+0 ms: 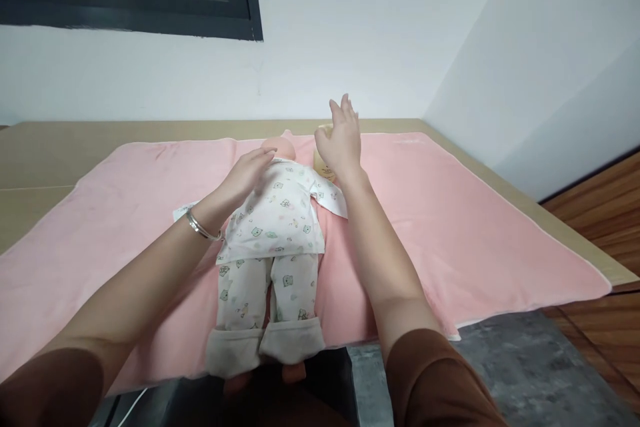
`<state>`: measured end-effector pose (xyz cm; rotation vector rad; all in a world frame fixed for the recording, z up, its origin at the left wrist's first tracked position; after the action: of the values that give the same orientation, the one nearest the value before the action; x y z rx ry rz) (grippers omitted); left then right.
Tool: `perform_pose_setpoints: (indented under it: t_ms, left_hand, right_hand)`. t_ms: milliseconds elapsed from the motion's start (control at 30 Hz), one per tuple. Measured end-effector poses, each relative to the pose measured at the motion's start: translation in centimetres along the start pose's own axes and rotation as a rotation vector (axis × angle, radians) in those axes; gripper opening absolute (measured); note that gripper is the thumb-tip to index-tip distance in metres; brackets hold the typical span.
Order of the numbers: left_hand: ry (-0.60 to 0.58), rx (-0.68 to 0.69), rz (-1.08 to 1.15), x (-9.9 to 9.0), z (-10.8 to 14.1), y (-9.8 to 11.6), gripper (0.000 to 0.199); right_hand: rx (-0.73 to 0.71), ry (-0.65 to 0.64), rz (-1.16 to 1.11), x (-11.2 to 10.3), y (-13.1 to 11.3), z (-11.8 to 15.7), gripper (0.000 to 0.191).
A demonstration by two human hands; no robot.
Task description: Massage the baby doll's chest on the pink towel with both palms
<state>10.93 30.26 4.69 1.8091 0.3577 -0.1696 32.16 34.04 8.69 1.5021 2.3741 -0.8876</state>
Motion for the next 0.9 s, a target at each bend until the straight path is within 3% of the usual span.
perform_pose_setpoints:
  t_ms: [100, 267, 433, 600, 733, 800, 900]
  left_hand:
    - [-0.09, -0.103, 0.213, 3.0, -1.6, 1.3, 0.053]
    - [-0.209, -0.285, 0.412, 7.7, -4.8, 1.2, 0.076]
    - [-0.21, -0.448, 0.638, 10.0, -5.9, 1.5, 0.082]
    - [-0.205, -0.448, 0.753, 10.4, -6.2, 2.8, 0.081]
    - [-0.219, -0.43, 0.709, 10.2, -5.8, 2.9, 0.079]
    - [-0.218, -0.398, 0.622, 9.5, -5.2, 2.5, 0.077]
    - [-0.184, -0.303, 0.452, 6.8, -3.9, 2.0, 0.075]
  right_hand:
    - [-0.004, -0.086, 0.034, 0.9, 1.1, 0.2, 0.077]
    - [-0.03, -0.294, 0.089, 2.2, 0.8, 1.6, 0.079]
    - [-0.06, -0.271, 0.13, 1.5, 0.1, 1.5, 0.068]
    - [-0.111, -0.242, 0.073, 1.7, -1.8, 1.8, 0.063]
    - [-0.101, -0.23, 0.063, 1.9, -2.1, 2.0, 0.06]
    - [-0.087, -0.214, 0.055, 1.9, -1.8, 2.0, 0.061]
    - [-0.075, -0.204, 0.041, 2.0, -1.4, 2.1, 0.063]
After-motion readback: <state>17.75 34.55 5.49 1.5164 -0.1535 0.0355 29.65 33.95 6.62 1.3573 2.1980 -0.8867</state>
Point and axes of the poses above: each hand's wrist, its own z-axis away from the middle knuckle, its own x-axis out of the palm, y = z × x, the point moved 8 cm from there along -z, towards the middle knuckle, and after that the axes turned 14 degrees about y, right-handed, at the moved point
